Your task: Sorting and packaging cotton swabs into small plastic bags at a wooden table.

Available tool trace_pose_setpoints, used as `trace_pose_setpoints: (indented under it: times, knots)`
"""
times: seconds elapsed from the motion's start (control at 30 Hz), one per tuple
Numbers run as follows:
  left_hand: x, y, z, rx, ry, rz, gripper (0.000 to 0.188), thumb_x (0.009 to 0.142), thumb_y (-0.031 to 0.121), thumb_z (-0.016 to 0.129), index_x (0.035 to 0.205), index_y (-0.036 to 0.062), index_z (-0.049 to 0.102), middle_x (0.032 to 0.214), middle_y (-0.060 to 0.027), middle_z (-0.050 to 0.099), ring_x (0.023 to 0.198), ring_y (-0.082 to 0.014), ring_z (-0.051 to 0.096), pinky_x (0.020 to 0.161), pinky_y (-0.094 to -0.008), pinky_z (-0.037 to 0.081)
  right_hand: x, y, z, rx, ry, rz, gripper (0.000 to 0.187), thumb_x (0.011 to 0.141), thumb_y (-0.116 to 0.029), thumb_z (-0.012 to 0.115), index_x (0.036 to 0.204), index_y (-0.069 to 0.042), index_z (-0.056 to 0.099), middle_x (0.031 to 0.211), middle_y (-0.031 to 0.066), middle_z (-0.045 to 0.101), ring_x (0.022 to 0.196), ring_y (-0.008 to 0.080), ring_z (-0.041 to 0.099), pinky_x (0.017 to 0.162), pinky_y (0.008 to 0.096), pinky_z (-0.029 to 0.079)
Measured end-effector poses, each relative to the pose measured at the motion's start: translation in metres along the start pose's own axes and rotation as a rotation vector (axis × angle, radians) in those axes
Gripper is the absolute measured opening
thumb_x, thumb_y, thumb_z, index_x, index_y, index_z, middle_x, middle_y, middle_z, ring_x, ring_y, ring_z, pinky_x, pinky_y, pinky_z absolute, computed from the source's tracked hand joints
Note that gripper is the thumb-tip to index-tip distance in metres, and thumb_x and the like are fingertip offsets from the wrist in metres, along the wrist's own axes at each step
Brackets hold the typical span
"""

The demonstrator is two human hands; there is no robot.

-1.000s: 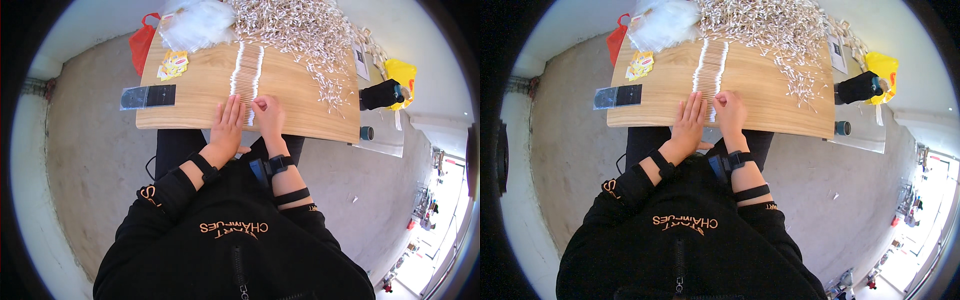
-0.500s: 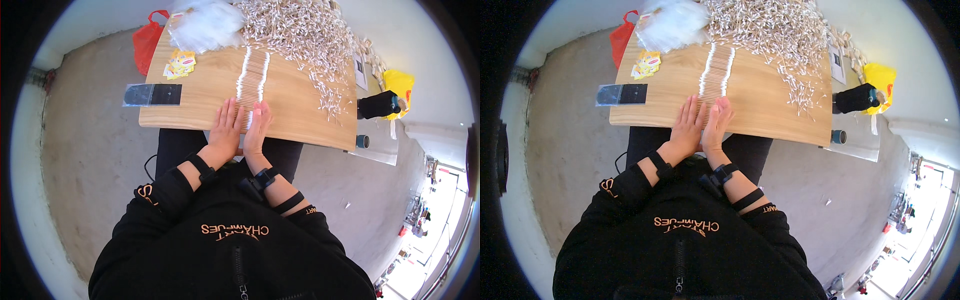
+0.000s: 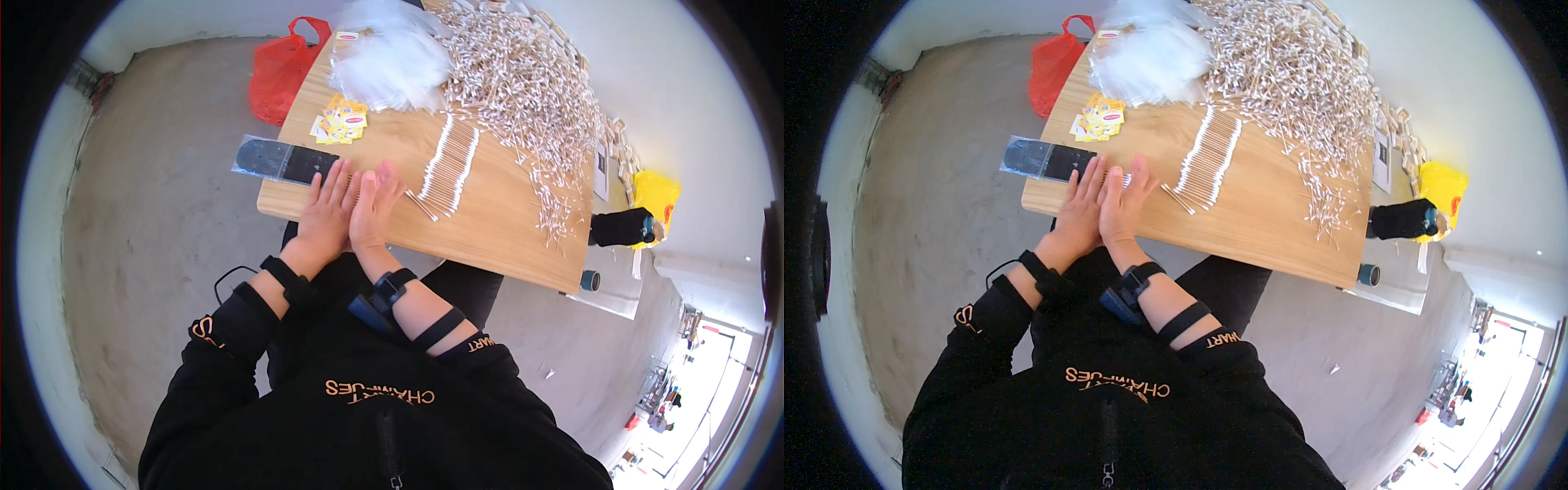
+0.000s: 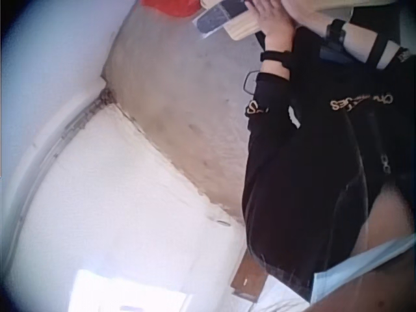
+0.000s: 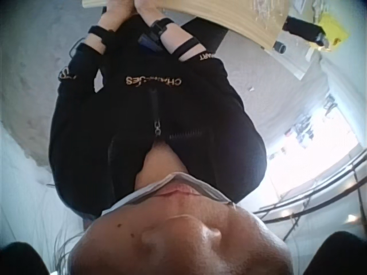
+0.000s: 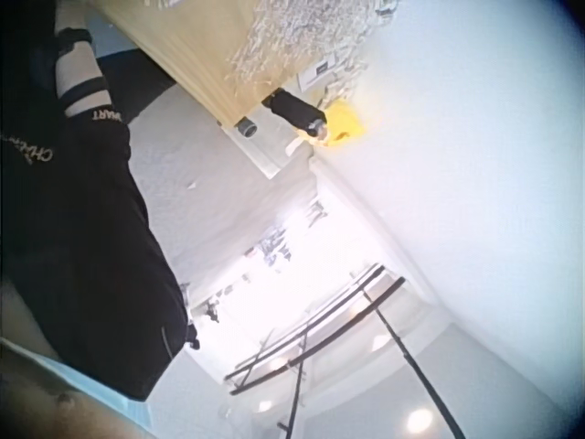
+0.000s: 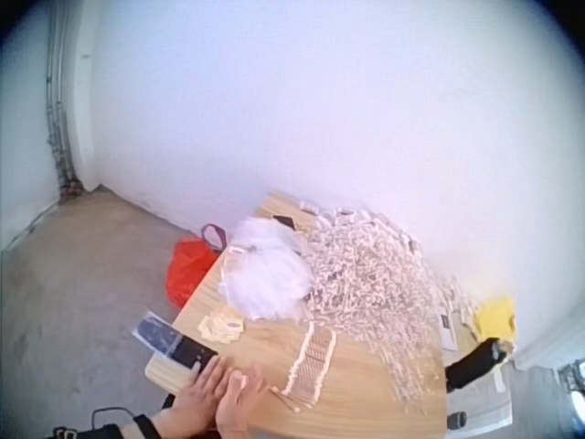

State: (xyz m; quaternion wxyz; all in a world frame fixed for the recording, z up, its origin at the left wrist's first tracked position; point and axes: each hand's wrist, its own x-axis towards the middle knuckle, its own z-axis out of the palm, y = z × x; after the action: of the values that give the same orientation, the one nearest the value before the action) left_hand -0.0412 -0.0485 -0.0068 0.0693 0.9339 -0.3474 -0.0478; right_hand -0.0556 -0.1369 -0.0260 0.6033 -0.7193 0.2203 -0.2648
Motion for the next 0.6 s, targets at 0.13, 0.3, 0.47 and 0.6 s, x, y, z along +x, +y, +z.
trace_pose_setpoints:
  times: [0.13, 0.3, 0.47, 0.6]
  knots:
    - [0.006, -0.041, -0.013, -0.022, -0.035, -0.020, 0.081, 0.083, 0.031, 0.058, 0.149, 0.0018, 0.021, 0.157, -0.0173, 0.014, 0.147, -0.0291, 0.010, 0.117, -0.0454, 0.008, 0.009, -0.009, 0.039, -0.044, -0.073, -0.036, 0.049, 0.097, -0.026, 0.046, 0.134, 0.003, 0.036, 0.126, 0.0240, 0.038, 0.120, 0.0367, 0.038, 0.105, 0.0437, 0.029]
    - [0.005, -0.067, -0.019, 0.059, -0.067, 0.017, 0.105, 0.070, 0.049, 0.071, 0.147, -0.0027, 0.022, 0.157, -0.0167, 0.016, 0.147, -0.0282, 0.011, 0.117, -0.0473, 0.009, 0.023, -0.010, 0.048, -0.055, -0.053, 0.000, 0.046, 0.094, -0.020, 0.048, 0.134, 0.002, 0.039, 0.124, 0.0215, 0.042, 0.120, 0.0363, 0.039, 0.102, 0.0452, 0.031]
    - [-0.001, -0.067, -0.023, 0.057, -0.057, -0.032, 0.112, 0.068, 0.064, 0.066, 0.147, -0.0021, 0.022, 0.157, -0.0162, 0.016, 0.147, -0.0263, 0.011, 0.116, -0.0479, 0.009, 0.037, -0.012, 0.048, -0.660, -0.032, -0.232, 0.049, 0.088, -0.012, 0.054, 0.133, 0.003, 0.041, 0.125, 0.0178, 0.043, 0.120, 0.0349, 0.040, 0.103, 0.0475, 0.029]
    - [0.006, -0.064, -0.030, 0.004, -0.056, -0.040, 0.111, 0.070, 0.069, 0.061, 0.147, -0.0017, 0.022, 0.157, -0.0146, 0.016, 0.147, -0.0255, 0.010, 0.116, -0.0493, 0.007, 0.049, -0.004, 0.051, -0.822, -0.146, -0.486, 0.050, 0.085, -0.009, 0.057, 0.132, 0.001, 0.043, 0.127, 0.0157, 0.041, 0.124, 0.0331, 0.038, 0.108, 0.0492, 0.025]
